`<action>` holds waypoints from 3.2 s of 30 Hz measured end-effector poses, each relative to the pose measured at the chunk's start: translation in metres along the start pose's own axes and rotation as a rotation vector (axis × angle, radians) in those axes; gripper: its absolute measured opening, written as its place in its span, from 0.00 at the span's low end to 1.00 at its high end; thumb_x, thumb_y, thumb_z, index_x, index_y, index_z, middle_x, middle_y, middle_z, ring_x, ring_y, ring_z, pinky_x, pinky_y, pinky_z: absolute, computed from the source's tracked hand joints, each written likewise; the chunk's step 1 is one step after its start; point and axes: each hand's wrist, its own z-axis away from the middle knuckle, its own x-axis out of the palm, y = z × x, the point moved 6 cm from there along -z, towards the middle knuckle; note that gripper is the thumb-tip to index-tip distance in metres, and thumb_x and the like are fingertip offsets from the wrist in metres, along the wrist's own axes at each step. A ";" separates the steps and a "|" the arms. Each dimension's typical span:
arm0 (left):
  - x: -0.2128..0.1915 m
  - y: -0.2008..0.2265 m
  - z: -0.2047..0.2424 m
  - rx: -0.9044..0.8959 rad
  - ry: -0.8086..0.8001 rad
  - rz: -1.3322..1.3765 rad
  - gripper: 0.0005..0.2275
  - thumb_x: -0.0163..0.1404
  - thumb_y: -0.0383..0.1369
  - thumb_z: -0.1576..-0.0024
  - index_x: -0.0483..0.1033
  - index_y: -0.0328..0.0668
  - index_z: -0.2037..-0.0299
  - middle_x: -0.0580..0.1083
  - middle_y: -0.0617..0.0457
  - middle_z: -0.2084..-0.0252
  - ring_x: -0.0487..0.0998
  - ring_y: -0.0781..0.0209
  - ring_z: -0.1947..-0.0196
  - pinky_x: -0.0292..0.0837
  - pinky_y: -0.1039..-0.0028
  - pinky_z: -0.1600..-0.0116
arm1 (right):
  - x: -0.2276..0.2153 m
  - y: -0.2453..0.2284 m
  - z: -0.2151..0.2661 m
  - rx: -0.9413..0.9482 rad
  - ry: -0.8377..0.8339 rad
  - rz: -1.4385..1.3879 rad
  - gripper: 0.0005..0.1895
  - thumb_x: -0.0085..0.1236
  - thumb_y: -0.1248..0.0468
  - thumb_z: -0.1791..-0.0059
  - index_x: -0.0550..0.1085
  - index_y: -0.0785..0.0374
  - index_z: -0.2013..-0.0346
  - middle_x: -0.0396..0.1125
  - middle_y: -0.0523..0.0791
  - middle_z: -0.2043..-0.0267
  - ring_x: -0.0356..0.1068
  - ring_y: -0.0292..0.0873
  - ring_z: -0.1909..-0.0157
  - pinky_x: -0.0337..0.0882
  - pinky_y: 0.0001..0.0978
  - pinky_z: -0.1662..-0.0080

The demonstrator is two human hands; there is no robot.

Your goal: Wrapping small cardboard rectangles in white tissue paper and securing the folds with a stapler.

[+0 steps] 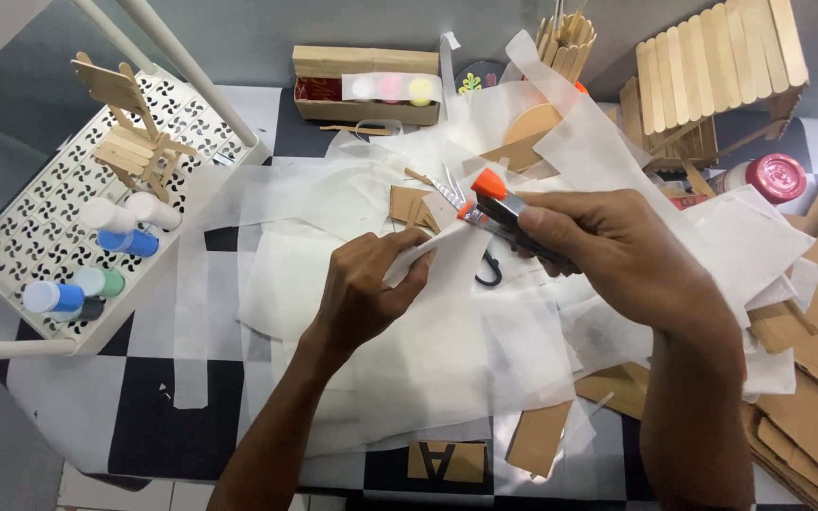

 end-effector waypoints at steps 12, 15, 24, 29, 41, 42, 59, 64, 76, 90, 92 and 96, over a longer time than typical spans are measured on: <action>0.002 0.006 -0.001 0.141 0.021 -0.111 0.05 0.58 0.19 0.44 0.75 0.30 0.61 0.79 0.48 0.70 0.79 0.58 0.74 0.65 0.70 0.72 | 0.001 -0.006 -0.002 0.016 0.131 0.246 0.16 0.53 0.60 0.45 0.77 0.58 0.45 0.63 0.41 0.77 0.54 0.36 0.76 0.57 0.28 0.71; 0.001 -0.004 0.001 -0.075 -0.021 0.096 0.08 0.58 0.23 0.43 0.76 0.29 0.57 0.80 0.43 0.62 0.80 0.52 0.70 0.75 0.67 0.65 | -0.010 -0.020 0.002 -0.189 0.233 0.363 0.27 0.68 0.59 0.56 0.75 0.61 0.43 0.75 0.47 0.54 0.73 0.40 0.61 0.74 0.31 0.59; 0.007 0.004 -0.001 -0.192 -0.134 0.326 0.10 0.58 0.24 0.45 0.76 0.30 0.55 0.80 0.43 0.57 0.83 0.51 0.61 0.81 0.69 0.58 | -0.010 -0.034 0.008 -0.392 0.152 0.144 0.32 0.74 0.69 0.62 0.70 0.69 0.46 0.74 0.48 0.54 0.73 0.41 0.50 0.74 0.28 0.47; 0.005 0.010 -0.001 -0.010 -0.092 0.182 0.08 0.59 0.22 0.46 0.76 0.30 0.58 0.80 0.44 0.62 0.80 0.52 0.70 0.73 0.68 0.66 | -0.007 -0.031 0.008 -0.386 0.130 0.266 0.20 0.70 0.69 0.58 0.75 0.66 0.53 0.72 0.49 0.53 0.74 0.42 0.53 0.78 0.29 0.50; 0.008 0.011 0.001 -0.048 -0.117 0.251 0.10 0.61 0.22 0.47 0.77 0.31 0.57 0.81 0.46 0.61 0.79 0.51 0.70 0.74 0.66 0.65 | 0.004 -0.019 -0.002 -0.320 -0.084 0.061 0.18 0.66 0.68 0.55 0.74 0.63 0.52 0.70 0.45 0.59 0.72 0.38 0.58 0.74 0.27 0.55; 0.007 0.012 0.000 -0.060 -0.119 0.267 0.10 0.61 0.22 0.47 0.76 0.29 0.57 0.80 0.44 0.61 0.81 0.50 0.68 0.76 0.66 0.62 | 0.005 -0.018 -0.003 -0.330 -0.099 0.053 0.16 0.63 0.67 0.52 0.72 0.64 0.51 0.66 0.45 0.59 0.70 0.38 0.58 0.72 0.28 0.54; 0.019 0.013 0.002 -0.553 -0.191 0.523 0.06 0.57 0.31 0.44 0.77 0.39 0.60 0.76 0.56 0.71 0.71 0.68 0.75 0.66 0.78 0.70 | 0.012 0.025 -0.031 -0.038 0.025 -0.266 0.12 0.61 0.64 0.52 0.75 0.69 0.56 0.72 0.45 0.64 0.74 0.40 0.63 0.79 0.30 0.61; 0.023 0.010 0.006 -0.714 -0.225 0.626 0.08 0.57 0.35 0.44 0.78 0.39 0.61 0.76 0.56 0.70 0.72 0.68 0.73 0.66 0.78 0.68 | 0.011 0.026 -0.033 0.012 0.065 -0.206 0.10 0.62 0.64 0.51 0.75 0.68 0.60 0.72 0.45 0.65 0.73 0.39 0.65 0.74 0.28 0.64; 0.025 0.014 0.009 -0.763 -0.212 0.535 0.08 0.57 0.35 0.45 0.78 0.41 0.62 0.77 0.57 0.71 0.72 0.69 0.77 0.66 0.79 0.73 | 0.015 0.039 -0.040 -0.077 -0.025 -0.336 0.09 0.61 0.65 0.50 0.75 0.68 0.58 0.71 0.45 0.68 0.73 0.40 0.66 0.74 0.30 0.61; 0.010 0.030 0.005 -0.352 -0.009 0.284 0.06 0.56 0.28 0.42 0.77 0.36 0.57 0.78 0.53 0.70 0.74 0.62 0.78 0.68 0.73 0.73 | 0.019 0.010 -0.026 -0.195 -0.046 -0.253 0.16 0.57 0.66 0.50 0.69 0.73 0.52 0.69 0.50 0.63 0.77 0.46 0.62 0.84 0.36 0.56; 0.011 0.028 0.007 -0.357 -0.005 0.279 0.06 0.57 0.28 0.42 0.76 0.37 0.57 0.78 0.53 0.70 0.74 0.61 0.78 0.68 0.72 0.73 | 0.020 0.009 -0.025 -0.199 -0.055 -0.257 0.17 0.57 0.65 0.50 0.68 0.72 0.51 0.69 0.50 0.62 0.76 0.45 0.60 0.83 0.35 0.54; 0.011 0.028 0.008 -0.336 0.007 0.257 0.07 0.57 0.29 0.42 0.77 0.38 0.56 0.78 0.53 0.69 0.73 0.59 0.79 0.67 0.71 0.72 | 0.020 0.007 -0.022 -0.183 -0.042 -0.220 0.18 0.57 0.65 0.50 0.69 0.72 0.50 0.71 0.49 0.62 0.76 0.44 0.58 0.82 0.33 0.52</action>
